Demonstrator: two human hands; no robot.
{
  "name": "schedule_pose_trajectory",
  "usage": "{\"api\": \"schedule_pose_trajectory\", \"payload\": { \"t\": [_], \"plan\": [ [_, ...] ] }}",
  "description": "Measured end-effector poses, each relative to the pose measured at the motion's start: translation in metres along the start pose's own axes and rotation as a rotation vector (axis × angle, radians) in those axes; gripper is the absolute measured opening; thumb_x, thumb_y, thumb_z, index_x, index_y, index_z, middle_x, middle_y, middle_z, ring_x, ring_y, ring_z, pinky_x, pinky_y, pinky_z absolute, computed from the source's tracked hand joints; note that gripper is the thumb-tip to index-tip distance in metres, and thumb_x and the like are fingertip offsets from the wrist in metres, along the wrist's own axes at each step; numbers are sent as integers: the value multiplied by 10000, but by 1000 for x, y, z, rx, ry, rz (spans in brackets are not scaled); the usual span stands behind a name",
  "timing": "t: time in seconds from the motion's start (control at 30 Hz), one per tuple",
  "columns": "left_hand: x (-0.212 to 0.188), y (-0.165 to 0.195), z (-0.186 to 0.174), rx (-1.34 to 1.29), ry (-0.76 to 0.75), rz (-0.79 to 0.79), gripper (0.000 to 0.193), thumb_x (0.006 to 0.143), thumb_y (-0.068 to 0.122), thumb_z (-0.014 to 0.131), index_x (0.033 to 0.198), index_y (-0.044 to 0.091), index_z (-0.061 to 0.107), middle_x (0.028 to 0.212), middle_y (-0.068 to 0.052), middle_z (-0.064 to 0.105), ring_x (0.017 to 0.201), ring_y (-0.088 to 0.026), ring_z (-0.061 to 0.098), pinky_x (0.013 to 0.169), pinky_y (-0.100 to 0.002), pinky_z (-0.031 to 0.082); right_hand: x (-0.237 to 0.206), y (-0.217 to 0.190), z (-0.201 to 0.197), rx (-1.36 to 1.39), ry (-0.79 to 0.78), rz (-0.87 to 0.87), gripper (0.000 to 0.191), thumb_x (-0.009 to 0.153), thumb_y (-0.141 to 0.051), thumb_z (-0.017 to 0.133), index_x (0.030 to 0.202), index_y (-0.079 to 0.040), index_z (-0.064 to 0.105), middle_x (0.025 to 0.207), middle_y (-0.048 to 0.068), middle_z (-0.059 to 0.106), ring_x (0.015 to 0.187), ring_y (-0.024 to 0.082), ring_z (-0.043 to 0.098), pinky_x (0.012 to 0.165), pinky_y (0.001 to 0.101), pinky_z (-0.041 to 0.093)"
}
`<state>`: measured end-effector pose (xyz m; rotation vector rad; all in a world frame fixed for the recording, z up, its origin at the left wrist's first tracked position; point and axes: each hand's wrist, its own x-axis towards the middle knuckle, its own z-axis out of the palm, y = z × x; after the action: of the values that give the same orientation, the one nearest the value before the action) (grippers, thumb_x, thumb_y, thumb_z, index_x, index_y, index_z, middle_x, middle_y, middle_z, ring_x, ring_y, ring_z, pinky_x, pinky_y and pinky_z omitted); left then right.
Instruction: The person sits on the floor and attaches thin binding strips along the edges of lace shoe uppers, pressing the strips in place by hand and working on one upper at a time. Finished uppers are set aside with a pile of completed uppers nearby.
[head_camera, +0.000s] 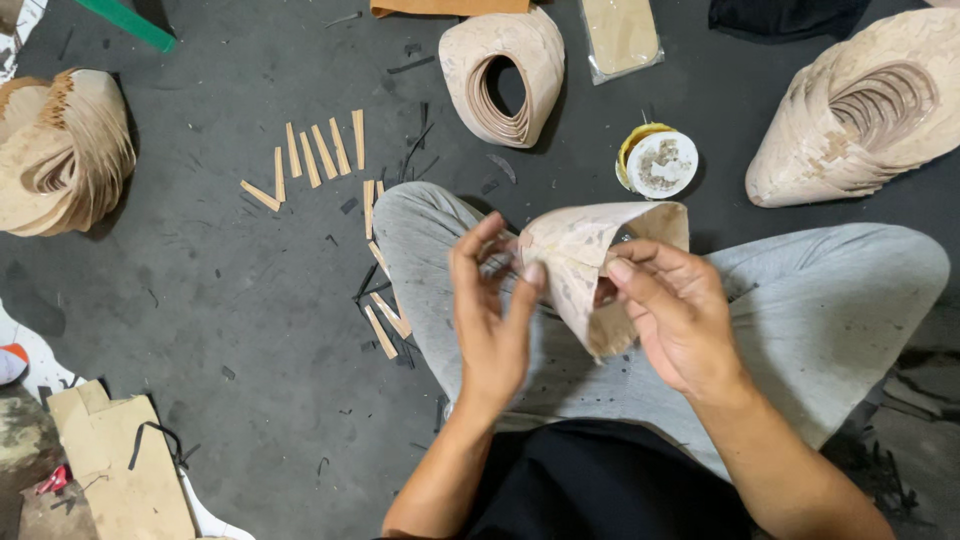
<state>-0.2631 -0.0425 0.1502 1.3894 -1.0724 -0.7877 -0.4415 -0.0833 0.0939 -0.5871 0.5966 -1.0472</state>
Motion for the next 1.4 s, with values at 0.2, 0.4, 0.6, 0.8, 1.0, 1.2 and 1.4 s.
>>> {"api": "schedule_pose_trajectory", "payload": {
  "t": [0.2,0.4,0.6,0.8,1.0,1.2,1.4],
  "plan": [
    [-7,30,-3,479,-65,339,545,840,28,744,1347,-8,547,1315,-266,615,1150,-375,659,941,-380,557,8,4,23,-244,-38,-12,123,1008,4,637,1106,60,684,1013,115,732,927,174,693,871,320,574],
    [-10,-11,-10,502,59,92,343,993,-22,653,1327,54,653,1031,-152,758,798,-224,758,687,-312,592,35,19,26,-446,26,-46,182,1021,-39,555,1161,15,658,1072,79,731,962,152,711,804,310,603],
    [-12,-21,-29,-126,-195,-208,577,941,-16,568,1501,14,434,1188,-159,676,982,-228,679,833,-342,597,27,23,22,-480,-78,-99,226,999,-45,587,1199,17,671,1088,90,716,943,153,664,837,315,546],
    [0,-35,-76,-767,-450,-804,707,977,456,447,1408,-103,478,1167,-242,681,1026,-275,734,715,-368,650,21,-6,25,-1262,-631,-676,304,784,-62,685,1087,-76,680,1014,78,699,934,269,678,841,413,539],
    [10,-90,-107,-582,-523,-834,529,1081,353,509,1329,-111,567,1079,-152,695,849,-241,698,663,-318,617,33,-2,46,-1577,-964,-858,425,721,-164,732,1142,-113,708,1116,123,682,1030,320,637,884,491,512],
    [-19,-110,-99,-126,-165,-308,265,1109,63,568,1320,-82,637,1050,-103,631,894,-102,611,779,-234,536,27,26,50,-1391,-641,-194,416,829,-124,649,1240,-62,653,1206,154,620,1141,304,629,941,403,504],
    [-53,-104,-74,-6,287,-242,271,986,-42,617,1110,27,386,1059,-67,713,776,-45,624,596,-187,498,27,8,79,-1724,-868,-575,468,756,-222,755,1183,-41,696,1145,151,680,1100,357,631,955,456,472]
  ]
}}
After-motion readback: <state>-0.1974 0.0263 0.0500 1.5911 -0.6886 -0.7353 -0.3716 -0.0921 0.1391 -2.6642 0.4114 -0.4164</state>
